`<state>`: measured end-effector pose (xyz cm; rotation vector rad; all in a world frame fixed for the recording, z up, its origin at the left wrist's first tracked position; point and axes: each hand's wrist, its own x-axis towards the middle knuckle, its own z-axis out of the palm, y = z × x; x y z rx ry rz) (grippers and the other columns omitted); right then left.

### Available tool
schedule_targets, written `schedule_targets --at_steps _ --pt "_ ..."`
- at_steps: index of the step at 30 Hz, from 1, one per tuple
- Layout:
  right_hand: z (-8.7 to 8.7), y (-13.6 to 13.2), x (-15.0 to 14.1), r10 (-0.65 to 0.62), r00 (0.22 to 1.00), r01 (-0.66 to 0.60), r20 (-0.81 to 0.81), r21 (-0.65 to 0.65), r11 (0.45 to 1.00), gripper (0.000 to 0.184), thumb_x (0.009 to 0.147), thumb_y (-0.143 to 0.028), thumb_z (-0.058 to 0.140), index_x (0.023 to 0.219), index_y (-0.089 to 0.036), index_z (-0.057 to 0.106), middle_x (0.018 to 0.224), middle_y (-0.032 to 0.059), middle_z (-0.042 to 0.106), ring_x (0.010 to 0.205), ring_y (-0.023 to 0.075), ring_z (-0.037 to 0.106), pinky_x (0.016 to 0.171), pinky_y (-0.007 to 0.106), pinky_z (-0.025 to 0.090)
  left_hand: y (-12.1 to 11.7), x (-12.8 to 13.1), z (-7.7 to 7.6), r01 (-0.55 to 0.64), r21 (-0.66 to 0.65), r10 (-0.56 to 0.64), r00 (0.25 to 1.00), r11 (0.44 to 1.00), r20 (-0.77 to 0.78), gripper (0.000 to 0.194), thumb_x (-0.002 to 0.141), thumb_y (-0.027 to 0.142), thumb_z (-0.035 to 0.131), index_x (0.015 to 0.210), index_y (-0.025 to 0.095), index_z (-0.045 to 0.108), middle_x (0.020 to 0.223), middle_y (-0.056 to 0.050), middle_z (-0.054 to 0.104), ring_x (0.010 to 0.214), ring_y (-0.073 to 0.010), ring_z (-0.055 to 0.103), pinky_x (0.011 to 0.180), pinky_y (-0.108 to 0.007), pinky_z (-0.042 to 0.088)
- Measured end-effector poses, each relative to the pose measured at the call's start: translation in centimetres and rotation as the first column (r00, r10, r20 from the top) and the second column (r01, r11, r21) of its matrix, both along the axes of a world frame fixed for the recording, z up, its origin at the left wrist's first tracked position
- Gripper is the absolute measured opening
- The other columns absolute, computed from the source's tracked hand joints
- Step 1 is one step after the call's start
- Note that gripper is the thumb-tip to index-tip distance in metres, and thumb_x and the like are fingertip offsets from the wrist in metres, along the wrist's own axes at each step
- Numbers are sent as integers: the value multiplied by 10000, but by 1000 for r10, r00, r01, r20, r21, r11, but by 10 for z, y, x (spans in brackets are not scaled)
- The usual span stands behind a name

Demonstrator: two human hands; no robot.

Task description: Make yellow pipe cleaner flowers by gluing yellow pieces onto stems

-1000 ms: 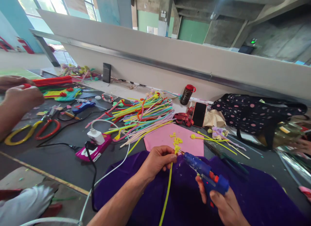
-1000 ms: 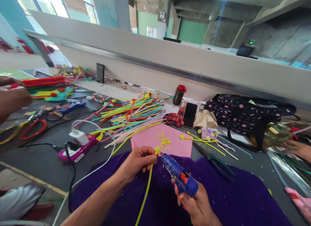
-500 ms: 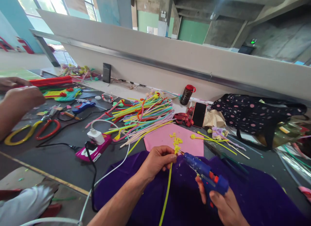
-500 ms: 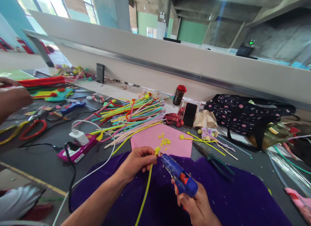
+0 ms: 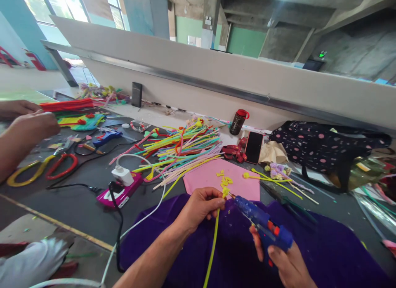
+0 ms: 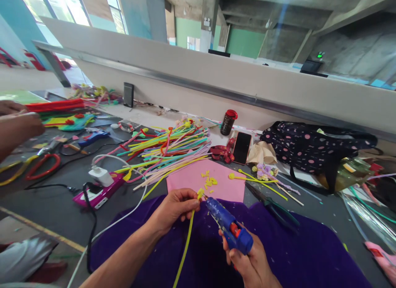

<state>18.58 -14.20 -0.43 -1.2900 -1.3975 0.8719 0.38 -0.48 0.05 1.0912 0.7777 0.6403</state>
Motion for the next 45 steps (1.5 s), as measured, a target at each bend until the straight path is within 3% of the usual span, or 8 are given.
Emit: schedule_targets --at_steps 10,16,22,25,29,33,38,45 --pt "1 -4 11 60 955 -86 290 79 993 292 830 -367 452 1008 -175 581 789 88 627 598 182 593 551 287 486 6 -3 2 -60 -24 61 998 998 29 204 622 304 682 700 130 610 597 -7 618 404 -50 482 350 -148 291" --pt "-2 -10 15 -37 637 -18 770 63 998 320 740 -306 559 1027 -184 489 953 100 582 828 244 592 694 344 479 14 -10 5 -154 -86 163 981 984 109 221 646 318 674 754 137 610 594 8 617 379 -27 449 331 -138 285" --pt "-36 -6 25 -128 327 176 936 73 982 258 795 -325 492 982 -149 506 851 92 576 765 241 613 611 341 493 10 -9 4 -114 -68 122 982 991 142 211 655 320 672 728 138 595 602 13 622 382 -19 448 331 -132 281" --pt "-31 -6 28 -112 240 151 964 77 985 333 790 -389 507 1011 -141 534 877 106 585 735 237 615 577 325 486 10 -9 4 -110 -63 118 983 992 143 217 658 320 671 735 131 596 605 7 620 382 -19 450 328 -130 281" --pt "7 8 30 -130 246 74 961 115 991 323 816 -400 497 1038 -179 577 1028 112 581 833 228 601 675 316 467 11 -8 4 -99 -70 109 983 993 149 213 662 316 668 726 127 592 601 4 611 381 -20 447 322 -126 276" --pt "31 66 30 151 394 -190 907 -81 979 222 888 -250 416 965 -236 623 889 28 638 799 141 596 712 238 436 10 -6 1 -37 -86 49 988 996 144 190 670 300 666 710 130 589 601 10 607 386 -14 449 328 -117 277" --pt "12 137 23 263 288 -244 921 -195 950 226 859 -233 467 1012 -217 631 953 50 648 876 166 584 791 276 391 12 -6 -3 -20 -79 30 990 997 137 189 673 301 661 713 128 596 597 12 607 382 -12 444 331 -118 280" --pt "-5 154 17 295 263 -237 919 -235 943 172 796 -202 516 903 -198 651 917 53 652 835 185 591 739 275 380 12 -5 -4 0 -84 11 992 996 129 200 663 312 663 714 131 595 602 13 616 382 -14 447 333 -121 273"
